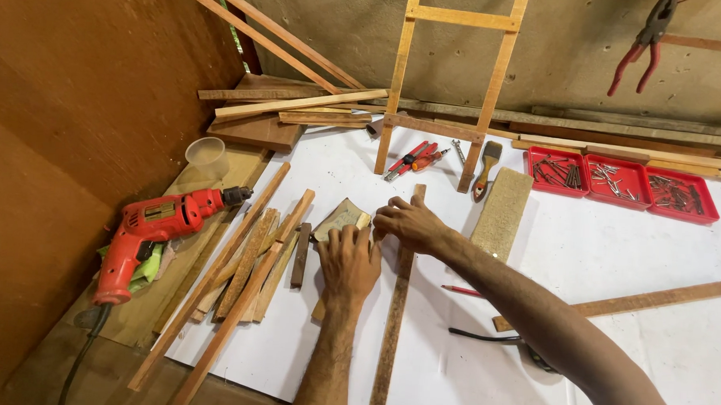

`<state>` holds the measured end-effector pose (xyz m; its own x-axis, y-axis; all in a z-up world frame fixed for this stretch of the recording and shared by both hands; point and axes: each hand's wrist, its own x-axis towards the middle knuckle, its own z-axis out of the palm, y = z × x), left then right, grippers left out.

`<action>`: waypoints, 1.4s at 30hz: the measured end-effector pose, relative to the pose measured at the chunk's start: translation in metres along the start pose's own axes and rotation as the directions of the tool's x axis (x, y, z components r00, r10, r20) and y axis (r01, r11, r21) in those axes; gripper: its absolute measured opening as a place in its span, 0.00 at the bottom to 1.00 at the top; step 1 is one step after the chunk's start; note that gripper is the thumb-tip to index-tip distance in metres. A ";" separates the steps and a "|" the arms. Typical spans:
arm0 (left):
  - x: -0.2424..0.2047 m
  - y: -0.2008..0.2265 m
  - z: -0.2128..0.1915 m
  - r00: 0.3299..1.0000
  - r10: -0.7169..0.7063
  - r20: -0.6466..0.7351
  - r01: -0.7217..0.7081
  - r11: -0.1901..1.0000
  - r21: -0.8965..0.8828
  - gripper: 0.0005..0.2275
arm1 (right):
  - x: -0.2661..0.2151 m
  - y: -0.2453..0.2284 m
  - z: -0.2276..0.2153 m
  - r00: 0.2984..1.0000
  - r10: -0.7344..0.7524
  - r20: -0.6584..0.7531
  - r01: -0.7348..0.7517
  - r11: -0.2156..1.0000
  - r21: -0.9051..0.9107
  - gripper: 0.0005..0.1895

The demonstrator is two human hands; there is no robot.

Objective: The person hammers nails into a small wooden frame resting on a block at a workbench, then lifts and repositions the frame. They measure and mark a wooden strip with a tape measure, pencil and try square, pick nails from red trays, and hold a strip against the frame to align it.

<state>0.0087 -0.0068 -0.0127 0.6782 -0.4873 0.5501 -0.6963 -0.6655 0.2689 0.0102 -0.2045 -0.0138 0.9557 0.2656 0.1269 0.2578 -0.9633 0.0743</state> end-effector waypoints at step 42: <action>0.000 0.092 -0.019 0.981 -0.144 -0.132 0.030 0.780 -0.626 0.12 | -0.224 0.039 -0.127 0.827 0.548 -0.124 -0.408 0.738 0.538 0.11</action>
<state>-0.0601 -0.0571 0.0269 0.7345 -0.3072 0.6052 -0.6693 -0.1799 0.7209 -0.2119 -0.2972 0.0865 0.9141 -0.3038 0.2687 -0.1236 -0.8397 -0.5289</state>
